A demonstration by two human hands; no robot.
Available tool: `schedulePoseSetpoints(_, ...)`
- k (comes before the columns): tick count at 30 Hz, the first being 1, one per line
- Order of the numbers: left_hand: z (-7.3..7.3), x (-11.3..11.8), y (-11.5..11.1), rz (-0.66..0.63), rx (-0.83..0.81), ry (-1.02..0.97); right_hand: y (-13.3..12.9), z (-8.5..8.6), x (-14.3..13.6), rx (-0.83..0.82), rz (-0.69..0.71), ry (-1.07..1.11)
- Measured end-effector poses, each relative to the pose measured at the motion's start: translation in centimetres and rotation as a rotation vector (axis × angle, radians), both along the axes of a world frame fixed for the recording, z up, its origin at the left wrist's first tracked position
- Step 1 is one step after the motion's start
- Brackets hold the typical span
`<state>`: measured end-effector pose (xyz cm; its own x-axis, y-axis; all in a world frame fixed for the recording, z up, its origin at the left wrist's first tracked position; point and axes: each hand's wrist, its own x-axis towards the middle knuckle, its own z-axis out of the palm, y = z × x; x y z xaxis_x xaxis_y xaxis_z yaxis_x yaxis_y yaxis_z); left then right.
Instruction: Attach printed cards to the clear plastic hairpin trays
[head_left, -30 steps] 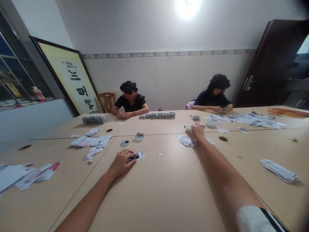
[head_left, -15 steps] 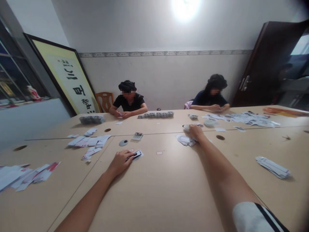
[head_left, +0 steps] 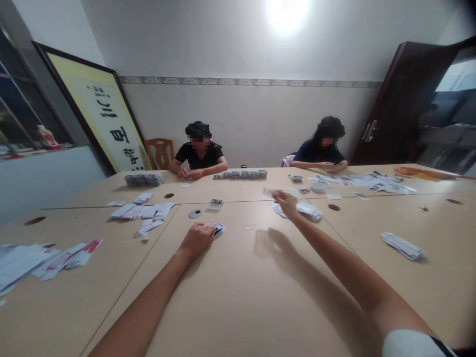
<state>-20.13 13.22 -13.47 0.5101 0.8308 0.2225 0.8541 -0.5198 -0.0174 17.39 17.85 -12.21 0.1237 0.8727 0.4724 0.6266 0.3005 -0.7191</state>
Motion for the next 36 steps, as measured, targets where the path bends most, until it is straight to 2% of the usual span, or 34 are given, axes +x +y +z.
schedulePoseSetpoints(5,-0.1,0.5,-0.3,0.060,-0.017,0.040,-2.9,-3.9,-6.2,-0.001,0.146,-0.055)
schedulePoseSetpoints(7,0.1,0.5,-0.5,0.072,-0.025,0.055,-3.4,-4.8,-7.7,-0.002,0.197,-0.106)
schedulePoseSetpoints(10,0.2,0.7,-0.4,0.079,-0.040,0.071,-3.7,-5.4,-8.5,-0.014,0.278,-0.194)
schedulePoseSetpoints(16,-0.2,1.0,0.1,0.089,-0.059,0.043,-3.8,-5.4,-8.1,-0.021,0.347,-0.260)
schedulePoseSetpoints(20,-0.6,0.6,-0.1,0.101,0.004,-0.043,-3.7,-5.5,-8.1,-0.003,0.412,-0.246)
schedulePoseSetpoints(26,-0.7,-0.4,-0.4,0.015,0.279,-0.219,-3.6,-5.7,-8.0,0.014,0.465,-0.150)
schedulePoseSetpoints(30,-0.5,-0.2,-0.9,-0.082,0.508,-0.331,-4.3,-4.9,-8.2,0.031,0.444,0.004)
schedulePoseSetpoints(33,-0.1,0.6,-1.9,-0.170,0.637,-0.390,-5.1,-3.9,-9.5,0.031,0.415,0.162)
schedulePoseSetpoints(36,0.3,1.6,-3.1,-0.229,0.721,-0.441,-6.2,-2.7,-11.9,-0.062,0.480,0.328)
